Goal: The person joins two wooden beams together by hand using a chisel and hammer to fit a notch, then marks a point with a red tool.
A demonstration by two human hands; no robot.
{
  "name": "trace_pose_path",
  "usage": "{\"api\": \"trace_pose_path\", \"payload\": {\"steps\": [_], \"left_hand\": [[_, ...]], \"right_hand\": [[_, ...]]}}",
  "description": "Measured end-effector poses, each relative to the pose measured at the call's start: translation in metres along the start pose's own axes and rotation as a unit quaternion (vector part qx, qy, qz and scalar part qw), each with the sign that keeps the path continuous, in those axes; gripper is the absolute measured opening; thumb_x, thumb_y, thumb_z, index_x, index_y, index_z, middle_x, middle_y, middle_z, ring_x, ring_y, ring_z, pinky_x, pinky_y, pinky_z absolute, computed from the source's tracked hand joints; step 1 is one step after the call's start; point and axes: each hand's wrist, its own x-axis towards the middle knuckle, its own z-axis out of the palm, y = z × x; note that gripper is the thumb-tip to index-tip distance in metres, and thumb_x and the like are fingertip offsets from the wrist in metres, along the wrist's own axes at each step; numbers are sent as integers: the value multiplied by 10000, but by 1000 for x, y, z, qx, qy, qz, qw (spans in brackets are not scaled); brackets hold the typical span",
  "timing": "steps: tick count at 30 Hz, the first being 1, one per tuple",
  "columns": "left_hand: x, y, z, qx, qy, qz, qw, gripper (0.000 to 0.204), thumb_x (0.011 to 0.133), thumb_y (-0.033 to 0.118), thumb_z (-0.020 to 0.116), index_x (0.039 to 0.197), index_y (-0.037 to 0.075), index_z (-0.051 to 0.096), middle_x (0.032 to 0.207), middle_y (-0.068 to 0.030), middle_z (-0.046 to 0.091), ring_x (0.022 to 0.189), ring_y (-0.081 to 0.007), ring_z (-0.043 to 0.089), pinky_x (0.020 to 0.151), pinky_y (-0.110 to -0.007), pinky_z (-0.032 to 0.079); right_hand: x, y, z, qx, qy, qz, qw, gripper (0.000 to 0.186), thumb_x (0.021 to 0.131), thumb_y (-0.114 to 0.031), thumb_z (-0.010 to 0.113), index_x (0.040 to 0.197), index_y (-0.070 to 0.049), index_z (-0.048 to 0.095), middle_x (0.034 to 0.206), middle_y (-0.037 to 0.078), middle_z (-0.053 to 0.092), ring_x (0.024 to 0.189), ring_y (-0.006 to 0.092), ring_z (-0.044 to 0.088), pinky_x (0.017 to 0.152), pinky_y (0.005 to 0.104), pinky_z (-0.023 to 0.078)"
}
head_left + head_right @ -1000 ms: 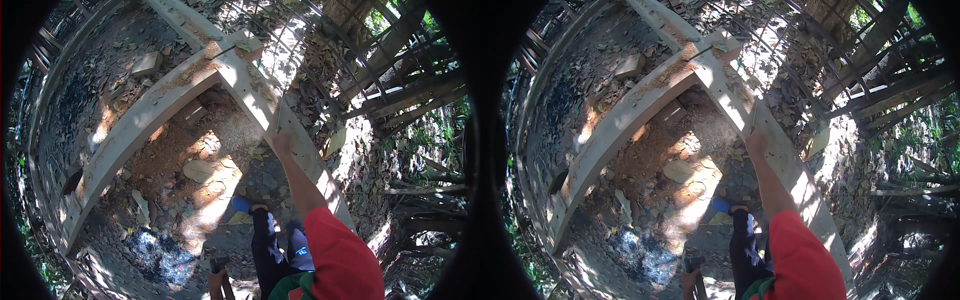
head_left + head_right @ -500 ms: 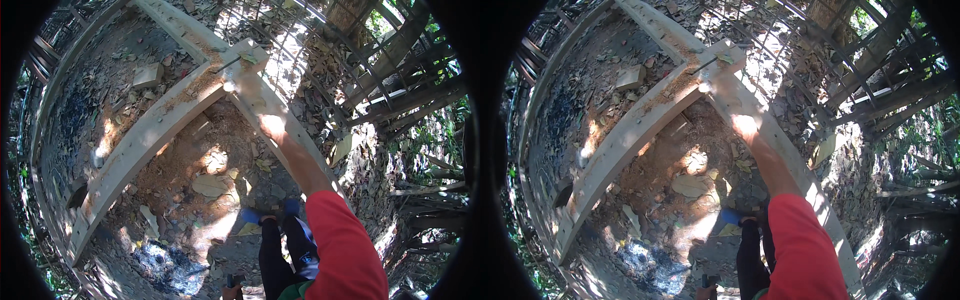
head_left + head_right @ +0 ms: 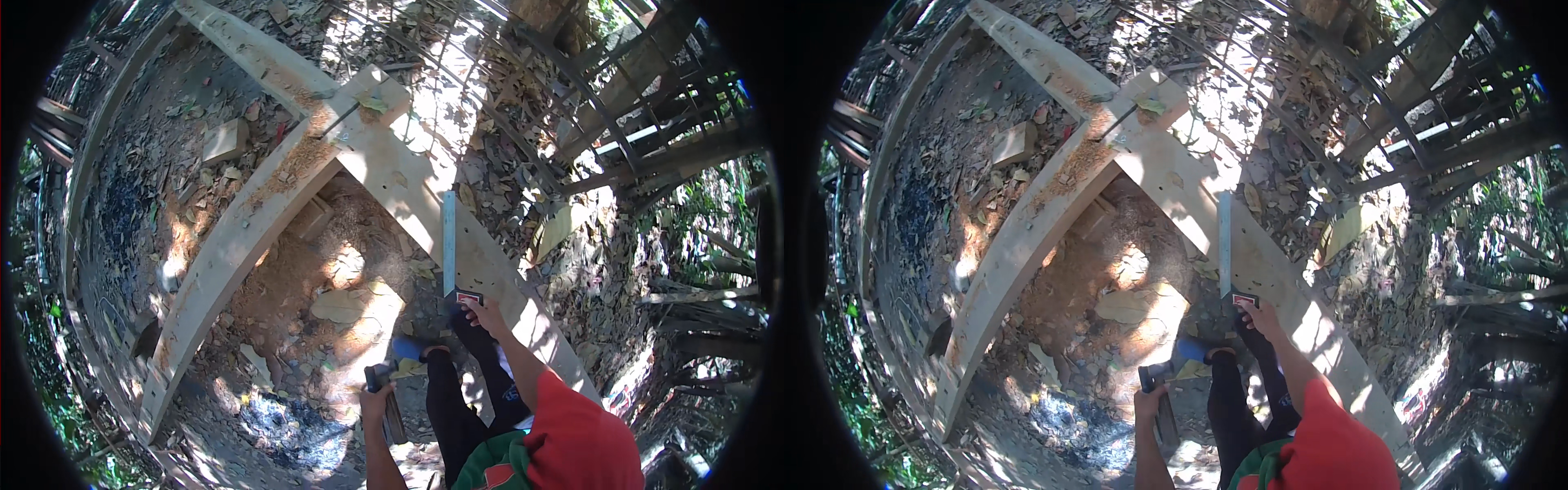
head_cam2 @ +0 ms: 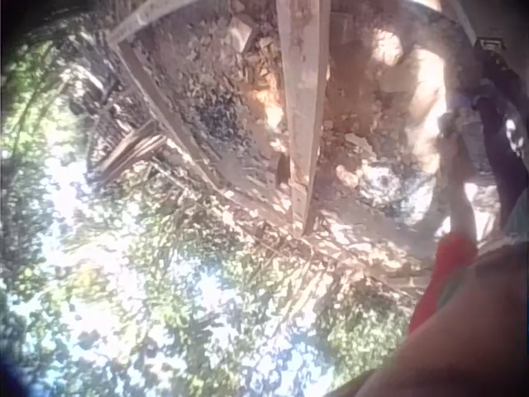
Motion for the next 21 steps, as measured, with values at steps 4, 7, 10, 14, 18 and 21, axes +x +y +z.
{"api": "trace_pose_path", "payload": {"steps": [4, 7, 10, 14, 18, 21], "left_hand": [[29, 156, 57, 51, -42, 146, 987, 381, 728, 274, 780, 946, -19, 673, 811, -50, 660, 741, -149, 586, 685, -337, 473], [54, 245, 124, 89, -48, 161, 982, 333, 748, 241, 746, 961, 16, 627, 800, -45, 621, 715, -169, 541, 689, -339, 449], [110, 282, 166, 48, -79, 261, 961, 225, 799, 115, 749, 957, 31, 612, 809, -23, 607, 704, -149, 535, 668, -312, 441], [165, 323, 220, 113, -59, 207, 970, 346, 803, 199, 777, 1041, -27, 667, 908, -50, 662, 764, -146, 614, 680, -320, 492], [182, 321, 261, 117, -16, 194, 974, 472, 786, 290, 803, 1070, -58, 658, 961, -100, 675, 783, -188, 631, 675, -324, 506], [178, 313, 275, 97, -5, 164, 982, 468, 771, 330, 812, 1018, -35, 653, 881, -76, 660, 679, -152, 606, 539, -292, 469]], "right_hand": [[-7, 50, -89, -12, 19, 122, 992, 335, 931, -348, 653, 1115, -68, 673, 884, 43, 681, 685, 115, 623, 538, 264, 530], [1, 93, -138, -89, 16, 218, 972, 356, 895, -346, 688, 1141, -89, 664, 884, 85, 683, 641, 134, 642, 470, 289, 507], [27, 139, -123, -130, 159, -22, 978, 512, 831, -391, 706, 1220, -67, 630, 1002, 161, 703, 890, 280, 668, 800, 447, 531], [-15, 61, -132, -163, 170, 123, 964, 532, 789, -427, 737, 1119, -17, 663, 1009, 218, 668, 983, 350, 646, 874, 465, 508], [-2, 60, -124, -163, 187, 173, 953, 523, 771, -440, 756, 1046, -2, 683, 943, 211, 657, 960, 349, 634, 876, 452, 504], [2, 74, -124, -176, 189, 166, 952, 509, 763, -440, 759, 1015, -3, 689, 904, 194, 649, 935, 344, 629, 866, 443, 502]]}}
